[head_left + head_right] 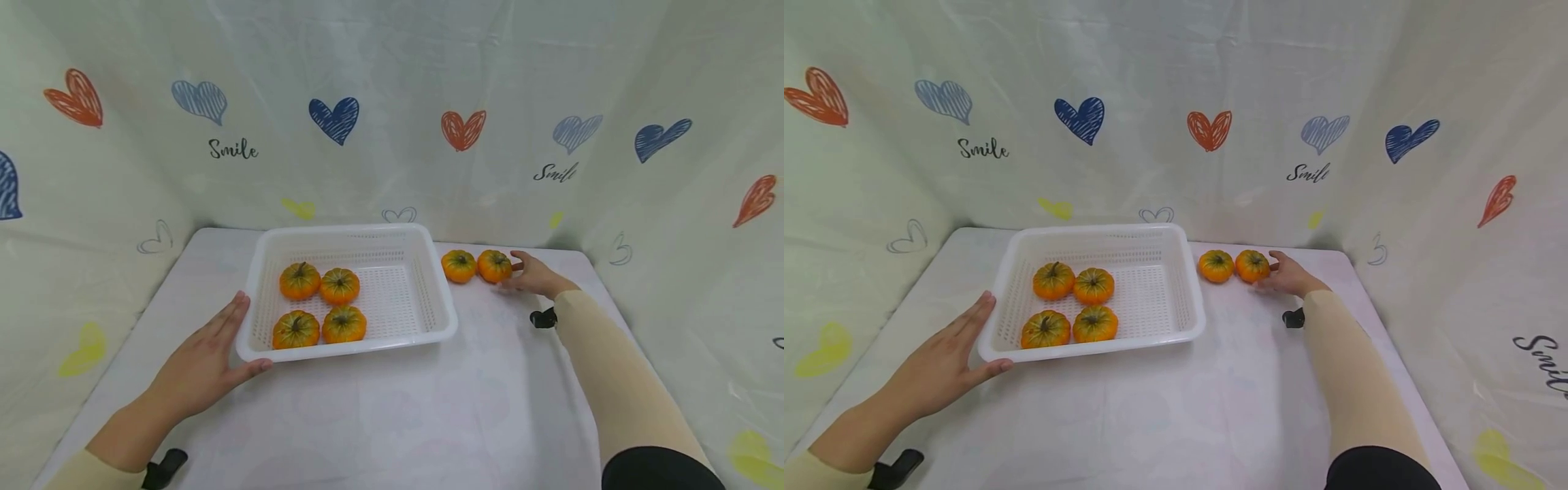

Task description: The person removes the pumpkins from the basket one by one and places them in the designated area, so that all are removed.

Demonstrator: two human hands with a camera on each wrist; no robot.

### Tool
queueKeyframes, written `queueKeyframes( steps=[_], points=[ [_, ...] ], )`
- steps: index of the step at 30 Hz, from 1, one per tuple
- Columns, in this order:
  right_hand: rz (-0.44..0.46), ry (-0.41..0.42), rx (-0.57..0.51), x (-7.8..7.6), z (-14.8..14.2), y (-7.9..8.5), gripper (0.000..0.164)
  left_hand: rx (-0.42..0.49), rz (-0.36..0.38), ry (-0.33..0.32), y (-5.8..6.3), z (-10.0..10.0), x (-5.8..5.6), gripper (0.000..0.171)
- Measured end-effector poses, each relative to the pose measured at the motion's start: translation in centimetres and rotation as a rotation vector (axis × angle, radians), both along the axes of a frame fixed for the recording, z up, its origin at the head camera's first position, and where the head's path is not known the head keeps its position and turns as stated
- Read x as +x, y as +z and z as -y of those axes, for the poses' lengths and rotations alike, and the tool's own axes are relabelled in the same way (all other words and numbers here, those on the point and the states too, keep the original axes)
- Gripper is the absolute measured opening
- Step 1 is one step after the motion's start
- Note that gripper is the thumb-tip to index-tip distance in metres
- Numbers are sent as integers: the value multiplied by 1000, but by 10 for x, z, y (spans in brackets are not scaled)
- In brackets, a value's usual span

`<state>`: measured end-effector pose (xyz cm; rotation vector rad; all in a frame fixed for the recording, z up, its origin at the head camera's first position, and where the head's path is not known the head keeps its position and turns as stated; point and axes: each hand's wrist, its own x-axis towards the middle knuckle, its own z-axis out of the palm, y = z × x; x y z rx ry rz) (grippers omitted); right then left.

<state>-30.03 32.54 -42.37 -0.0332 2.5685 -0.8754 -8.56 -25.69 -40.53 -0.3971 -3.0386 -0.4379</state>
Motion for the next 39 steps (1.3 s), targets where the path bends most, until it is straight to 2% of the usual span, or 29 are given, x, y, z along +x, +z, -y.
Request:
queueKeyframes(
  steps=[5,9,13,16,20,24,27,31,36,39],
  points=[
    [-29,-14,55,3,-8,21,100,2,1,-6,0,1,0,118],
    [-58,-25,43,3,-4,48,100,-3,8,-5,0,1,0,118],
    [-136,10,36,-1,8,78,99,-12,19,4,1,0,0,119],
    [-187,45,9,-4,26,100,97,-13,21,5,1,0,1,119],
    [-209,91,-19,-7,60,127,99,-10,15,1,1,1,1,119],
    [-216,193,-31,-6,101,145,98,-12,11,-5,-1,1,0,118],
    [-228,285,-60,-6,134,152,95,-13,3,-10,-2,2,-1,118],
    [-225,392,-86,-4,177,152,94,-10,-7,-12,-2,3,-1,117],
    [-165,490,-95,1,220,139,95,3,11,-2,-1,1,1,117],
    [-109,506,-84,3,236,128,96,9,13,-1,0,1,2,117]
  ],
)
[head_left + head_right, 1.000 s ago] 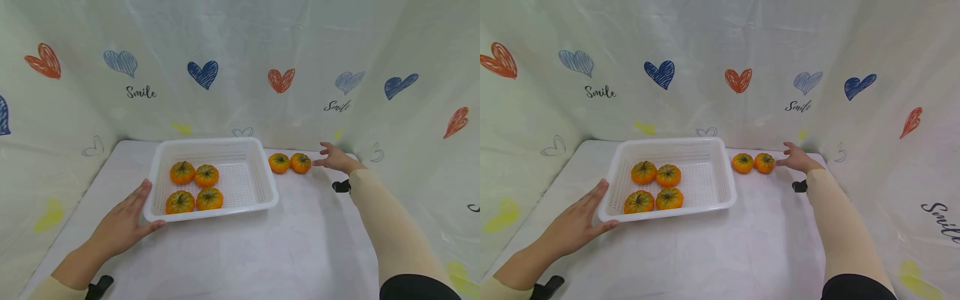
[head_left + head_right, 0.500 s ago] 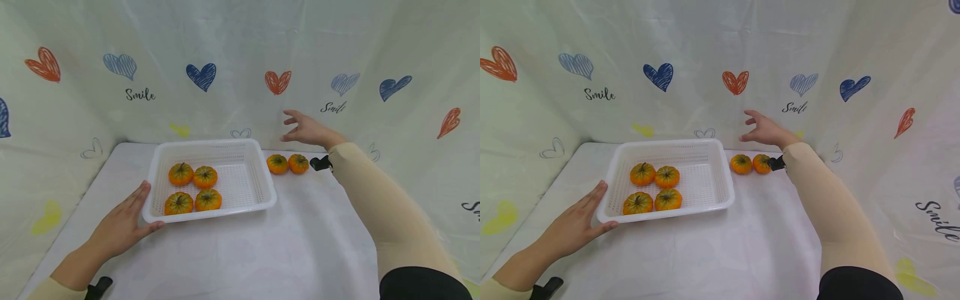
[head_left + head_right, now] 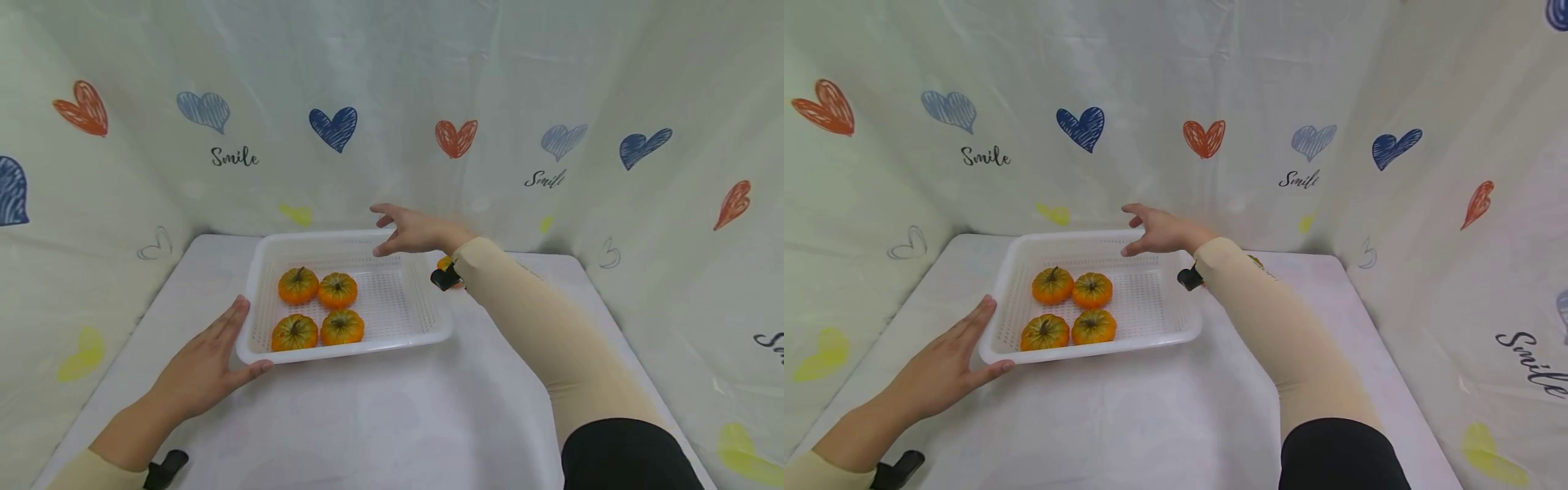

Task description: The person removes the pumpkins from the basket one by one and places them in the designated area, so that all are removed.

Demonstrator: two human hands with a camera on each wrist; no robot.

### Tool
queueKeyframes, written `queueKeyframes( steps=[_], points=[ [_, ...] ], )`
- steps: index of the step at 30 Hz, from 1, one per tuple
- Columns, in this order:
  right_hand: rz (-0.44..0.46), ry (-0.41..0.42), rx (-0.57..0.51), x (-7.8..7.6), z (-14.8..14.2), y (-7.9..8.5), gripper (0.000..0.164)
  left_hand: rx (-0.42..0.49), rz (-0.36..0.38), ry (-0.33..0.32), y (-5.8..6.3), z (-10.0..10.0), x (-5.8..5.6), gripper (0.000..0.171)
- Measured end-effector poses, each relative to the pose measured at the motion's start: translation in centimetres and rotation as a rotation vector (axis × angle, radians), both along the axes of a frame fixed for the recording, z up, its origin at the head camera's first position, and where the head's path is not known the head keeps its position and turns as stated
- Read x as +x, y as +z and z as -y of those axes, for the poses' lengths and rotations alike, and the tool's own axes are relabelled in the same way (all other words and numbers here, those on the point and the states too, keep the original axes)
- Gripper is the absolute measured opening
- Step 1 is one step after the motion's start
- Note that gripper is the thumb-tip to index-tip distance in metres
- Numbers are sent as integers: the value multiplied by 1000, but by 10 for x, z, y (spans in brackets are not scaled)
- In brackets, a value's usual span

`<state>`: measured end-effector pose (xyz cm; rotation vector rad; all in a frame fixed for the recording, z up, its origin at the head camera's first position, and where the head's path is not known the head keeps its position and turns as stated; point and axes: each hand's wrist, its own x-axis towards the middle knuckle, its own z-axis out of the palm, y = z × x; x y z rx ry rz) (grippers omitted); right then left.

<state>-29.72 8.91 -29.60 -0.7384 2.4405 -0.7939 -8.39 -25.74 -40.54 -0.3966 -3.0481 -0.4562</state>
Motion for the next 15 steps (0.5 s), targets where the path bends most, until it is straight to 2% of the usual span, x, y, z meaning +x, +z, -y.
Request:
queueKeyframes(
  steps=[4,15],
  points=[
    [44,1,37,-1,18,-18,94,2,-12,-3,-2,1,-1,117],
    [61,61,140,-6,44,-58,82,8,-14,-3,-4,3,-3,116]
  ],
)
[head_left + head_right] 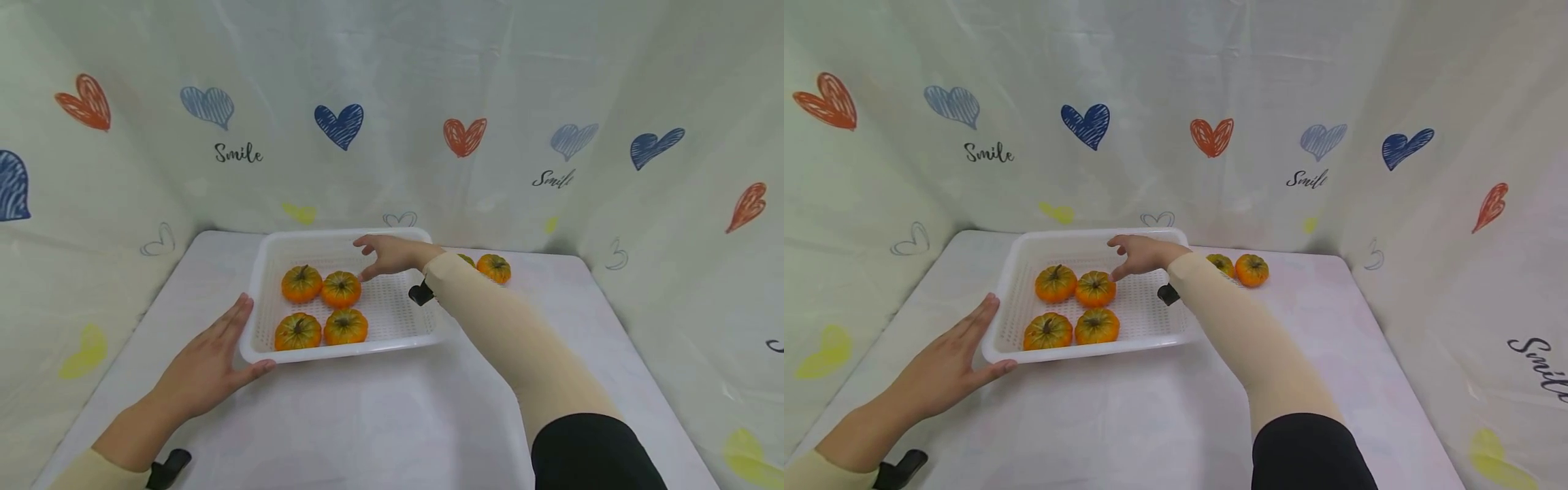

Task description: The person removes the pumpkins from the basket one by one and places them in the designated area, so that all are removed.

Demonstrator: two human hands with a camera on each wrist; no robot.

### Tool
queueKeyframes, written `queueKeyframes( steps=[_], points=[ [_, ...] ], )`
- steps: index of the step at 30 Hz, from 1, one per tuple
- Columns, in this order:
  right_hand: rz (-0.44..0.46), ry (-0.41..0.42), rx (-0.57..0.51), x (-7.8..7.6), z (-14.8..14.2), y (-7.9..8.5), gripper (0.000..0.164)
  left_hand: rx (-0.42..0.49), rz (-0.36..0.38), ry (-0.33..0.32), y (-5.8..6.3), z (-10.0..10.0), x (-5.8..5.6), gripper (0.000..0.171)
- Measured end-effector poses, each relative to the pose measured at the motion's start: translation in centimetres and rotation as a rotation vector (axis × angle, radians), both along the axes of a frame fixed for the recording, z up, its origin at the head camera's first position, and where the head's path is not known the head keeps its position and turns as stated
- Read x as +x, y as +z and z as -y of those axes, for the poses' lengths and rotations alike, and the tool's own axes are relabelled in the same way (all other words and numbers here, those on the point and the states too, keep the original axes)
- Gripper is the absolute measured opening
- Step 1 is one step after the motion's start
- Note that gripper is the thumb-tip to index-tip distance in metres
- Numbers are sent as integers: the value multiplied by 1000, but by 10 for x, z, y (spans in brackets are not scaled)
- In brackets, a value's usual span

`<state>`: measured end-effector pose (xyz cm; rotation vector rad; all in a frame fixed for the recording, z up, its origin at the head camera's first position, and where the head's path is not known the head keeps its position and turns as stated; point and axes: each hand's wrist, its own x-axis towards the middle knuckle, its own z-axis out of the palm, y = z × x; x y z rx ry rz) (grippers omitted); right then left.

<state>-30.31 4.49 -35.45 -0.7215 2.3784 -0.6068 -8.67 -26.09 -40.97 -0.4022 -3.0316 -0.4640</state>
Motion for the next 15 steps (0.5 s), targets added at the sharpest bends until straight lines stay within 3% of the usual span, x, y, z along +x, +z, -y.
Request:
queueKeyframes(
  steps=[15],
  points=[
    [56,48,45,-5,16,-32,81,-23,-58,-16,-2,1,-1,117]
  ],
)
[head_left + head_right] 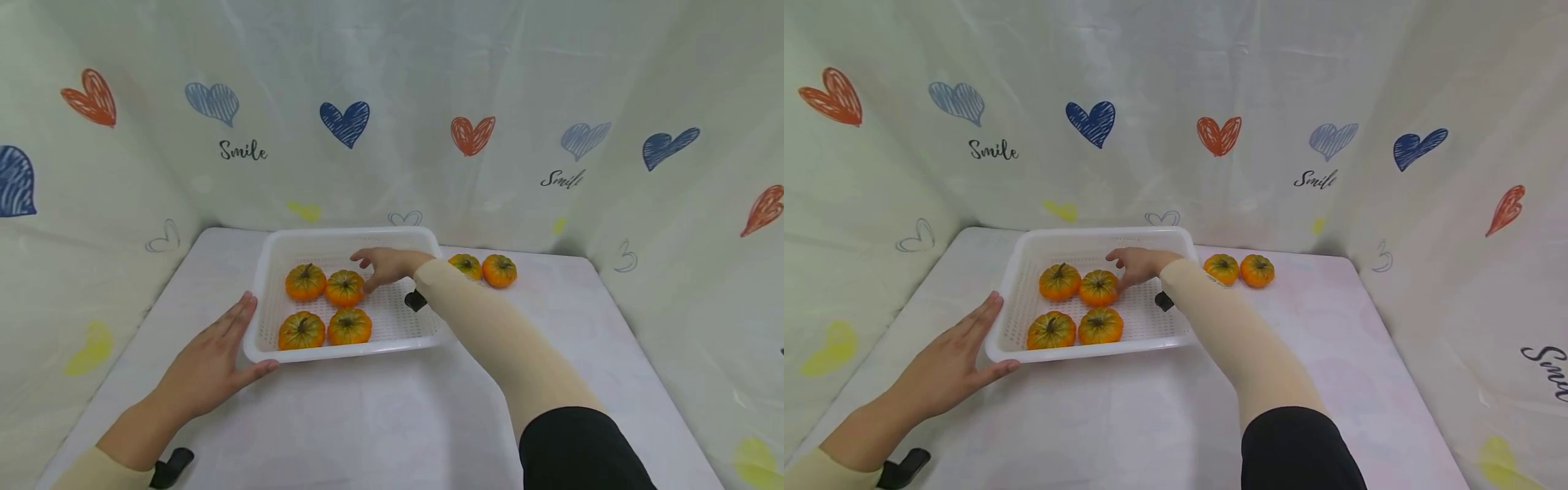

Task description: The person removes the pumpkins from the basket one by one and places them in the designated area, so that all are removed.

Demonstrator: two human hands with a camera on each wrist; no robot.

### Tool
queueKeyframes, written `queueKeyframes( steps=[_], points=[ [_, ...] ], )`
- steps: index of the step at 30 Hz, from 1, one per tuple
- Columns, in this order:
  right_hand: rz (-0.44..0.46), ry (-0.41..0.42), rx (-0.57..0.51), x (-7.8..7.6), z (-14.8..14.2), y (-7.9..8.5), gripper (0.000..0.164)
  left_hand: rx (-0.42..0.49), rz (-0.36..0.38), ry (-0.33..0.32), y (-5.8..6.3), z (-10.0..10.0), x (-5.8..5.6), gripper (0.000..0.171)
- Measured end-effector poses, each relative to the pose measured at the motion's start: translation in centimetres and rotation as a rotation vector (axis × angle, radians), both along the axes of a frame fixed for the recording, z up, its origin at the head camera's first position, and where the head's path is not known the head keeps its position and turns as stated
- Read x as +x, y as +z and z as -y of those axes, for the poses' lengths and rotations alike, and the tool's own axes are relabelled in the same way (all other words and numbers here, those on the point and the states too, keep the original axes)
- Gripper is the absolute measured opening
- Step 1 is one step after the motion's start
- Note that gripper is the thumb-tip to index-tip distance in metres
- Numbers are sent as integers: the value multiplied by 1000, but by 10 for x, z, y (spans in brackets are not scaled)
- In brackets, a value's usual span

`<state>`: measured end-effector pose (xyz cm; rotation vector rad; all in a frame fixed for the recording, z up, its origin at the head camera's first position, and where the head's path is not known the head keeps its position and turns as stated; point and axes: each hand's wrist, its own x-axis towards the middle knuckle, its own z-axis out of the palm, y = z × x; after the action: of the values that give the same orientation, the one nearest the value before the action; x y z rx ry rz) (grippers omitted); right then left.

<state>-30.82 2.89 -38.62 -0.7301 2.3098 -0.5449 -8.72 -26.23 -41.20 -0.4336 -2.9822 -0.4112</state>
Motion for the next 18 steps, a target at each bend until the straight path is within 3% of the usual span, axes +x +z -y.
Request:
queueKeyframes(
  steps=[7,18],
  points=[
    [-11,23,10,3,8,-20,80,6,-33,-8,-4,0,0,116],
    [10,-13,-62,0,9,-30,82,5,-62,-13,-8,1,-1,116]
  ],
)
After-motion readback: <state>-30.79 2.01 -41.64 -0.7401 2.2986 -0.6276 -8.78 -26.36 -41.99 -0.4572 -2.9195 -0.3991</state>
